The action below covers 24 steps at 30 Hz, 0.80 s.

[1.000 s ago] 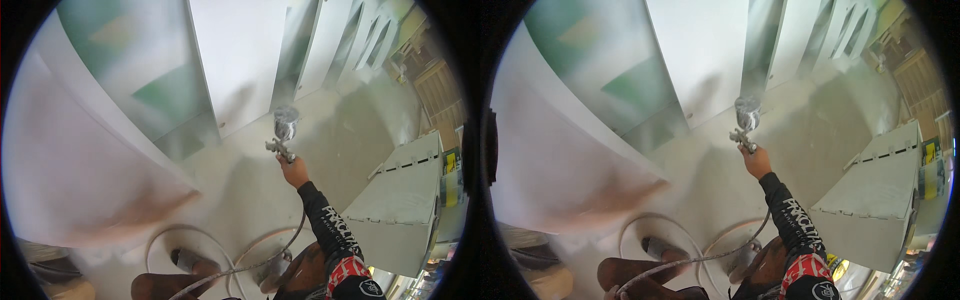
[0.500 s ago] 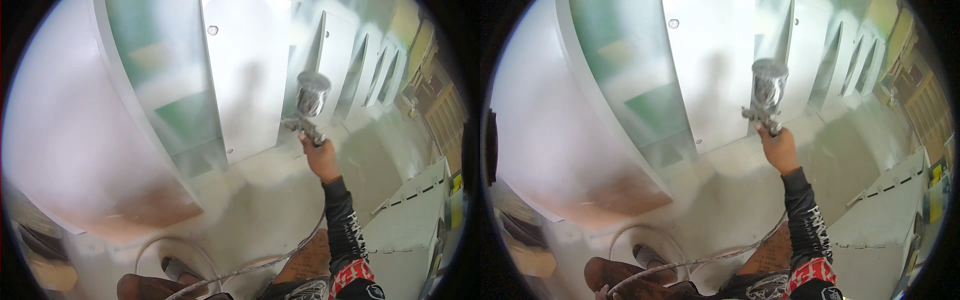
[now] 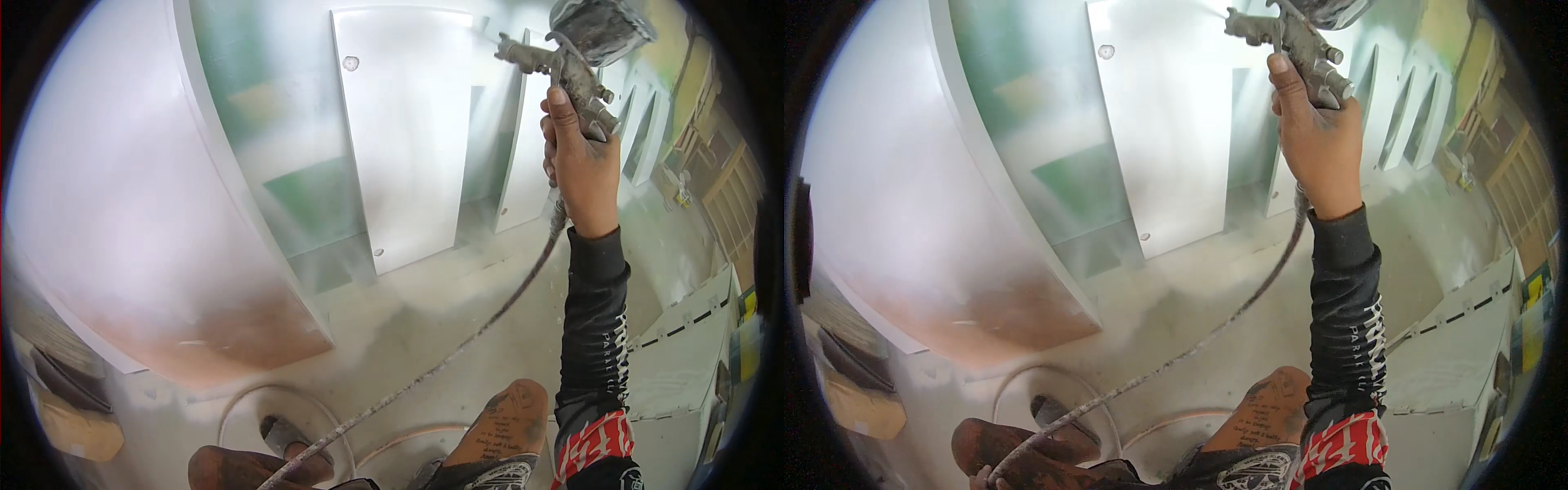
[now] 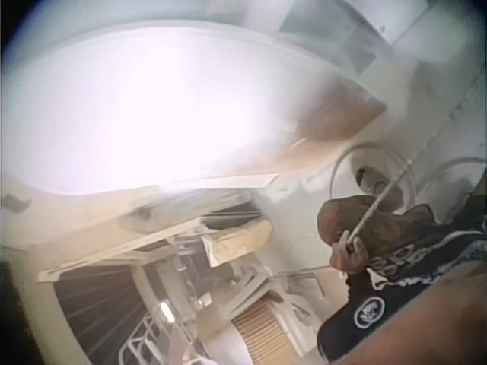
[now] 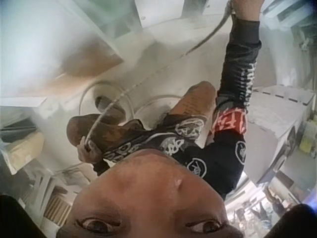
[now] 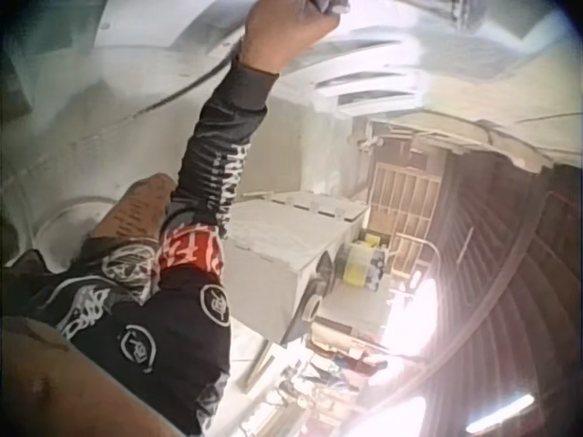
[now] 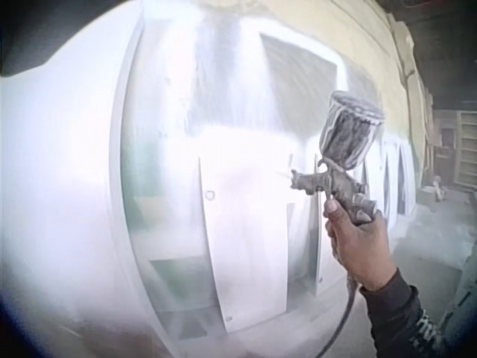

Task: The person is using a spray gun to apply white paint to several furniture panels.

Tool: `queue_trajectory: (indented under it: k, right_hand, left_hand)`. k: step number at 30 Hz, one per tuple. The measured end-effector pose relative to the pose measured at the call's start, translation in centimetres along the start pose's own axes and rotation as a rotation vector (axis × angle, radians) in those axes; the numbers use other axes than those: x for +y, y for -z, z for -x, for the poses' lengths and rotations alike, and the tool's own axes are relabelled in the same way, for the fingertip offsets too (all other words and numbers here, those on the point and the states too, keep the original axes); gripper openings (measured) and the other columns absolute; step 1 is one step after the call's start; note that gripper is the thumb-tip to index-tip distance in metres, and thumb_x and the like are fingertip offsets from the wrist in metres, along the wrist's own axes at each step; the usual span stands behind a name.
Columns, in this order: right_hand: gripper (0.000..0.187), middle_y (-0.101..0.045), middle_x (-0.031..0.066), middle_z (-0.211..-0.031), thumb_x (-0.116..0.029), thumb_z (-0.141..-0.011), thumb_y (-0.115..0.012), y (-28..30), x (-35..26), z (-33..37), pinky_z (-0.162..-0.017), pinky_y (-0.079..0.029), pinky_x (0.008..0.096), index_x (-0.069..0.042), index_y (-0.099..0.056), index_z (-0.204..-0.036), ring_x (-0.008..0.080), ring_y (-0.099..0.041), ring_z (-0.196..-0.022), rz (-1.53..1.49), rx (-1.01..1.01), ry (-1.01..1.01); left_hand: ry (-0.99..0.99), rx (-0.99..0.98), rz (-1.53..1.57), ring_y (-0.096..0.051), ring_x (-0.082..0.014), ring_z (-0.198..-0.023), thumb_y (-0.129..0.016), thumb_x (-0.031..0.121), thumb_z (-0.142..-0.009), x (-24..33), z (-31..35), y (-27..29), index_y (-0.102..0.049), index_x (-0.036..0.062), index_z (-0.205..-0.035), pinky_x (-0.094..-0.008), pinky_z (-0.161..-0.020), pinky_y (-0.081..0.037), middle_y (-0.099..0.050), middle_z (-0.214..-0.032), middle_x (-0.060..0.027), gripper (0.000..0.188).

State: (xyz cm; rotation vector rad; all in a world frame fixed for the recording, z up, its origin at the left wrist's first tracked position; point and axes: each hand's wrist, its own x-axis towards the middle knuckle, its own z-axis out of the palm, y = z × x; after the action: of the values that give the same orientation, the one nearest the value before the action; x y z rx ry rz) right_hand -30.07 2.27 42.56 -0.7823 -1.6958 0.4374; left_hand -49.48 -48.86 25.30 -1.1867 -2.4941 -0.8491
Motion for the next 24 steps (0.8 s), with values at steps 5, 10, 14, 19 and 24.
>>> queue_trajectory:
  k: [5,10,14,19,24]
  right_hand:
    - [0.035,-0.052,-0.0025,-0.063,-0.036,-0.094,-0.062,-0.2,1.2,2.0,-0.039,-0.034,0.0200,-0.001,-0.062,-0.089,0.0034,-0.043,-0.045,-0.090,0.134,-0.061]
    - [0.031,-0.052,-0.0039,-0.064,-0.033,-0.094,-0.062,0.8,5.5,5.7,-0.041,-0.034,0.0195,-0.003,-0.062,-0.089,0.0028,-0.043,-0.048,-0.146,0.091,-0.239]
    - [0.038,-0.056,-0.0007,-0.067,-0.036,-0.091,-0.066,2.3,9.0,9.3,-0.057,-0.040,0.0240,0.000,-0.062,-0.083,0.0070,-0.051,-0.062,-0.076,0.028,-0.424]
    - [0.040,-0.059,0.0008,-0.068,-0.038,-0.091,-0.066,1.9,13.2,14.6,-0.060,-0.043,0.0259,0.002,-0.065,-0.087,0.0099,-0.053,-0.063,0.062,0.016,-0.500]
    - [0.036,-0.062,0.0053,-0.070,-0.034,-0.093,-0.063,2.3,15.2,17.9,-0.063,-0.046,0.0290,0.002,-0.067,-0.097,0.0118,-0.054,-0.065,0.218,-0.130,-0.588]
  left_hand:
    - [0.012,-0.001,-0.015,-0.057,-0.0315,-0.056,-0.063,0.029,-0.091,1.2,0.1,1.2,-0.068,-0.0012,-0.094,-0.0402,-0.051,-0.047,-0.062,-0.072,-0.0159,0.031]
    - [-0.035,0.056,-0.060,-0.058,-0.0308,-0.056,-0.063,0.028,-0.091,3.1,-0.1,2.9,-0.068,-0.0027,-0.093,-0.0387,-0.052,-0.047,-0.063,-0.071,-0.0160,0.031]
    - [-0.048,0.032,-0.080,-0.057,-0.0297,-0.054,-0.063,0.027,-0.090,4.3,0.0,3.1,-0.067,-0.0036,-0.093,-0.0379,-0.051,-0.046,-0.062,-0.069,-0.0159,0.031]
    - [-0.084,0.033,-0.078,-0.051,-0.0251,-0.048,-0.063,0.027,-0.091,5.1,0.1,3.2,-0.067,-0.0039,-0.093,-0.0347,-0.045,-0.042,-0.058,-0.065,-0.0134,0.031]
    - [-0.133,0.055,-0.110,-0.049,-0.0222,-0.046,-0.064,0.029,-0.091,6.4,-0.7,4.3,-0.068,-0.0034,-0.090,-0.0331,-0.043,-0.040,-0.056,-0.062,-0.0111,0.033]
